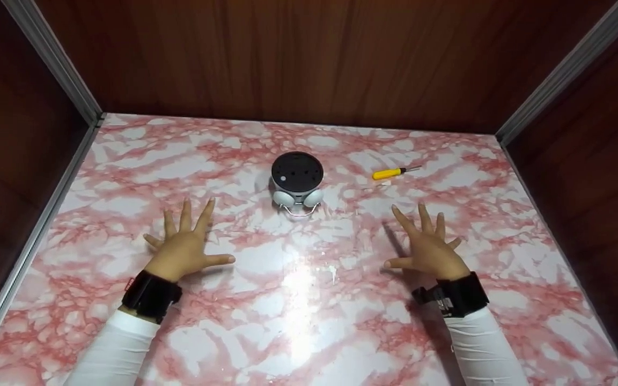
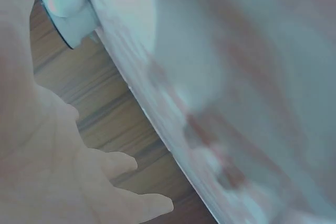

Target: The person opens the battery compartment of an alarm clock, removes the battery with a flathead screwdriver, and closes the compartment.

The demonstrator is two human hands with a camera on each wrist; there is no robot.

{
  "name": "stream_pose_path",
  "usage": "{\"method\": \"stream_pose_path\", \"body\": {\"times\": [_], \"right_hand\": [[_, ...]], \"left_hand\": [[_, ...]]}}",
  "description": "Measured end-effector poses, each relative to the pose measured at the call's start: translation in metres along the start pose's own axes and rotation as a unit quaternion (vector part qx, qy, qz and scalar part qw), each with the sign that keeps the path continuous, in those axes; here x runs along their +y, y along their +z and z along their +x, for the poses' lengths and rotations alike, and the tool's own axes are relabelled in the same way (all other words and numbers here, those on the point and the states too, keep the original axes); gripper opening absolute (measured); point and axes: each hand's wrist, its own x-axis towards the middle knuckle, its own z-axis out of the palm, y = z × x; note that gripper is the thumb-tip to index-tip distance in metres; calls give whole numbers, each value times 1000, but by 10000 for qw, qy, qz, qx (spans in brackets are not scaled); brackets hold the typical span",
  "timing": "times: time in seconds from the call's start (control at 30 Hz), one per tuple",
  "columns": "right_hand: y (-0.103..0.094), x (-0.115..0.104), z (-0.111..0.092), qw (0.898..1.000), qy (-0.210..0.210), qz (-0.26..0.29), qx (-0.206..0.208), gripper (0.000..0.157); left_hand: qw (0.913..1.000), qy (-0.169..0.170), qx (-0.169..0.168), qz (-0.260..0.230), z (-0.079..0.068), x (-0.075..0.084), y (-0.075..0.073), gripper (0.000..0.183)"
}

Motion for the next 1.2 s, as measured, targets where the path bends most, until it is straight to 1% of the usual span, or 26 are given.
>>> {"method": "stream_pose_path", "body": {"times": [0.13,0.27,0.37,0.5,0.6,0.67,0.77,0.93,1.07,1.2], "right_hand": [[3,-3,3,9998,-99,166,26,119],[6,-6,10,9993,-175,298,135,118],[8,-8,19,9986,-239,388,255,116],[15,-12,34,9964,-459,416,583,108],[21,-15,46,9917,-728,352,1001,101],[23,-18,53,9875,-878,293,1274,98],[25,-24,63,9820,-1036,230,1560,92],[24,-36,82,9783,-1196,433,1637,86],[19,-46,98,9750,-1262,761,1663,81],[14,-55,112,9678,-1368,1166,1763,76]], "left_hand": [[9997,157,104,-123,10,13,0,133],[9989,263,23,-395,21,27,1,134],[9968,412,26,-691,33,37,6,133],[9893,835,378,-1132,51,53,16,129],[9821,1105,680,-1368,64,66,23,124],[9771,1212,800,-1556,73,75,27,121],[9686,1241,952,-1933,87,86,33,118],[9518,1040,1273,-2588,105,98,39,114],[9419,950,1302,-2947,113,108,40,115],[9336,849,1254,-3248,121,116,40,116]]}}
